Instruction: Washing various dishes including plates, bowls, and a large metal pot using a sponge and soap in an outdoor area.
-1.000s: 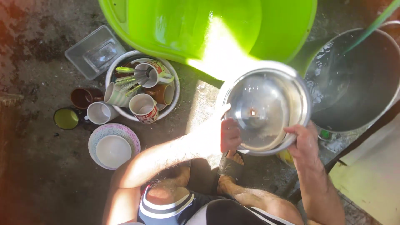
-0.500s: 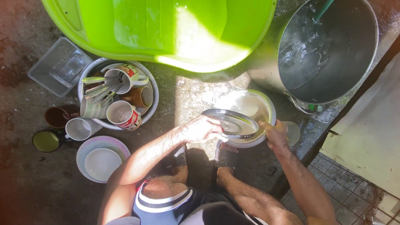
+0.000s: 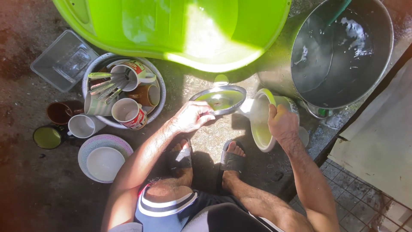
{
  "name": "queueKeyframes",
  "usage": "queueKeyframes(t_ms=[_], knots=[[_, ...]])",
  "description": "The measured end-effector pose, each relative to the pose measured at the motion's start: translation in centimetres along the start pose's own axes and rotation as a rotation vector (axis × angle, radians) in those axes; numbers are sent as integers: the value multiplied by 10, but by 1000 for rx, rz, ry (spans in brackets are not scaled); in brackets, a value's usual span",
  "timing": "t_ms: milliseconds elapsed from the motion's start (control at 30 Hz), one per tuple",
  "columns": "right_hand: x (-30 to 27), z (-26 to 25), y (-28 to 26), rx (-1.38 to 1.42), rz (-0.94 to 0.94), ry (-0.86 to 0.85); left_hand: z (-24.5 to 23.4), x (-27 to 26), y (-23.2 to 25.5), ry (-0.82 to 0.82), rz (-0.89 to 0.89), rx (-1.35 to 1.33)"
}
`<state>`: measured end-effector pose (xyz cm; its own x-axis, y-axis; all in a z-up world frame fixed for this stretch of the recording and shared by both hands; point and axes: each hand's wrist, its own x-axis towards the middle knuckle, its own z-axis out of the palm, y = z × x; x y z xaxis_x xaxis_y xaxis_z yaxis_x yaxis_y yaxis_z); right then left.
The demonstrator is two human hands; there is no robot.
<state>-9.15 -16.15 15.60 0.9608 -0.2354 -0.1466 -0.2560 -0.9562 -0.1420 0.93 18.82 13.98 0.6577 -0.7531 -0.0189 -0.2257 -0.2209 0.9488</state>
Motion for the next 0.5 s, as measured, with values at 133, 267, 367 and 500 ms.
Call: queueKeyframes(t_ms=[133, 267, 367, 500], knots=[[0, -15, -13, -9, 15, -67, -12, -6, 1, 39, 6, 5], [-9, -36, -40, -103, 96, -204, -19, -9, 2, 89, 48, 172], [-19, -54, -62, -177, 129, -286, -23, -8, 6, 107, 68, 295], [-32, -63, -76, -326, 101, -293, -23, -9, 8, 88, 64, 396]])
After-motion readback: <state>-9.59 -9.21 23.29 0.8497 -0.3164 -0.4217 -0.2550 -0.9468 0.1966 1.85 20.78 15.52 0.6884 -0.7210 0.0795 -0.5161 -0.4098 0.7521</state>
